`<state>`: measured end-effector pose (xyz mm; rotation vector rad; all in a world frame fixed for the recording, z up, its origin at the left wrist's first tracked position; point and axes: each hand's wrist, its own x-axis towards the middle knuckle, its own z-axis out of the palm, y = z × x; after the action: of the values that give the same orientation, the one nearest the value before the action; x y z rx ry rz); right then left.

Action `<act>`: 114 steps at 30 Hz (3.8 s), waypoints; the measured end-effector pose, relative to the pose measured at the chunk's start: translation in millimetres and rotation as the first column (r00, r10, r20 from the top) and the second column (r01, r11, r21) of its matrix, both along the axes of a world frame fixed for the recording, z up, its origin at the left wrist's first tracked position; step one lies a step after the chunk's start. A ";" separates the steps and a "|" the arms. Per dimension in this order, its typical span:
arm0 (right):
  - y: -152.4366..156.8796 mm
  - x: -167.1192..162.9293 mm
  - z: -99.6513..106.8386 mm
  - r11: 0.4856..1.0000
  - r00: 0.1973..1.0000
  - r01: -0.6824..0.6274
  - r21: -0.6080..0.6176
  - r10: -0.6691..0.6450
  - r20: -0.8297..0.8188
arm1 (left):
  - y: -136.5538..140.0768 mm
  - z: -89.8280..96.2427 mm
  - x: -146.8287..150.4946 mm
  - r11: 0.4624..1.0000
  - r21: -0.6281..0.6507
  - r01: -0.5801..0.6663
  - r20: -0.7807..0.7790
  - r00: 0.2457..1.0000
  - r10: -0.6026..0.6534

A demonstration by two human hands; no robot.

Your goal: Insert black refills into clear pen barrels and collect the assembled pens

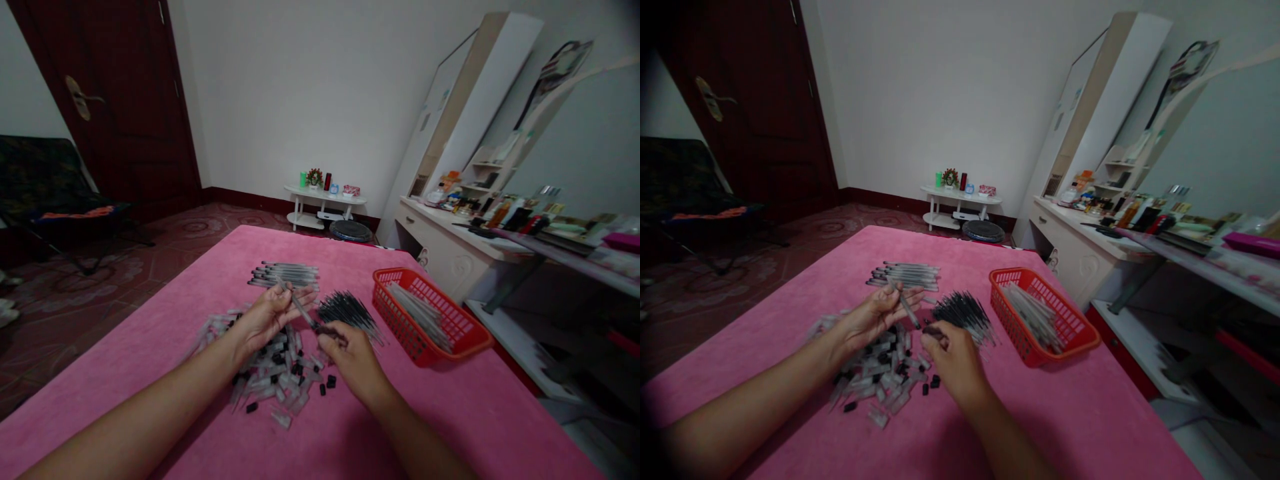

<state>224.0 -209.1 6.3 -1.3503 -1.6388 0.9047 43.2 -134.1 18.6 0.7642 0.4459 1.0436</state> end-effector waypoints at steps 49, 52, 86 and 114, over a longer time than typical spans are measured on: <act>1.9 -1.5 -11.5 0.993 0.995 0.093 -0.069 -0.096 -0.031 | -11.5 -6.7 15.1 0.999 0.013 -0.044 -0.019 0.999 0.044; 1.7 -2.5 -10.2 0.990 0.988 0.138 -0.017 -0.139 -0.073 | -11.8 -6.0 15.5 0.998 0.020 -0.052 -0.035 0.998 0.052; -9.4 -4.3 11.4 0.990 0.876 0.036 0.137 -0.097 0.472 | -12.0 -3.0 14.1 0.992 0.062 -0.109 -0.143 0.983 0.117; 5.4 58.7 64.3 0.945 0.751 0.241 0.220 -0.325 0.574 | 5.7 -7.0 8.7 0.759 0.649 0.057 -0.564 0.705 0.430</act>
<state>282.7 -203.7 70.6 -1.8550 -1.8343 0.1617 51.9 -128.4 11.5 1.7911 0.8569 1.0943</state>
